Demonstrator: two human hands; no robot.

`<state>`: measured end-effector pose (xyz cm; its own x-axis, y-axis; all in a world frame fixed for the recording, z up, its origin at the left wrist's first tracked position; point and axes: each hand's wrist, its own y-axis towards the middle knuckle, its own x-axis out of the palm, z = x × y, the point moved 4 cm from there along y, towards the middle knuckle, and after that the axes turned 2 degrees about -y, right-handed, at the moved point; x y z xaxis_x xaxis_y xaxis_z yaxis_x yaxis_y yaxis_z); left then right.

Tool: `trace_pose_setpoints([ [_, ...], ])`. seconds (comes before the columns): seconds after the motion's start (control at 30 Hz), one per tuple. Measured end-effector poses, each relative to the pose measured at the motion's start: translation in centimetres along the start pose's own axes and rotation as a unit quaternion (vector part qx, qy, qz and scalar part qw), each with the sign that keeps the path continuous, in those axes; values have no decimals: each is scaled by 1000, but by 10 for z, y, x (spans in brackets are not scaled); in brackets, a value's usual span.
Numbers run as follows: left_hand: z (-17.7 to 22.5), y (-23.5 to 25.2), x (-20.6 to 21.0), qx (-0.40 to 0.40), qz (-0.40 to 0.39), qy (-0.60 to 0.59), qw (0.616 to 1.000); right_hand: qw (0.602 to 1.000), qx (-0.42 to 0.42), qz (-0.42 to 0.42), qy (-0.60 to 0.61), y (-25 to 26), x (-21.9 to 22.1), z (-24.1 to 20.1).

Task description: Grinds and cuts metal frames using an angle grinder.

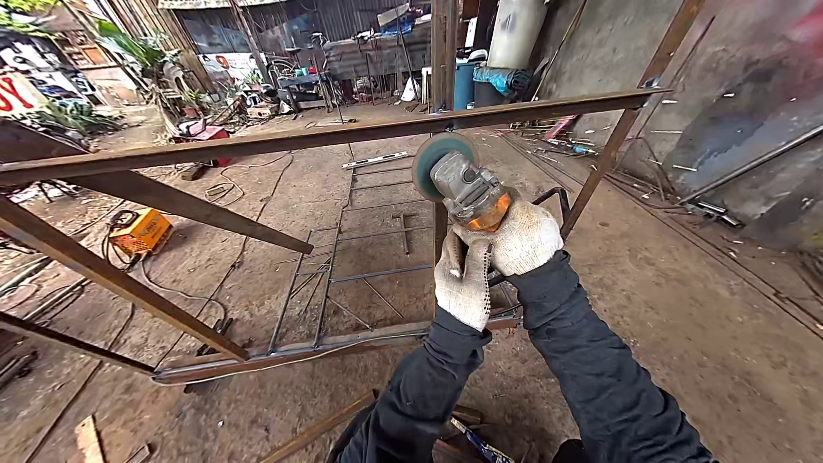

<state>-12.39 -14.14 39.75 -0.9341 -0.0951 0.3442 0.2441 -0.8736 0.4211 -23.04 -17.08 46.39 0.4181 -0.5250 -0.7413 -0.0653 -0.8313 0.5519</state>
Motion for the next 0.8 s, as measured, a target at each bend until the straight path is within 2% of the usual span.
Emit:
trace_pose_setpoints([
  [0.3,-3,1,-2,-3,7,-9,1000,1000,4,-7,5,1,0,-3],
  [0.8,-7,7,-3,3,-12,9,1000,999,14,31,-15,0,9,4],
])
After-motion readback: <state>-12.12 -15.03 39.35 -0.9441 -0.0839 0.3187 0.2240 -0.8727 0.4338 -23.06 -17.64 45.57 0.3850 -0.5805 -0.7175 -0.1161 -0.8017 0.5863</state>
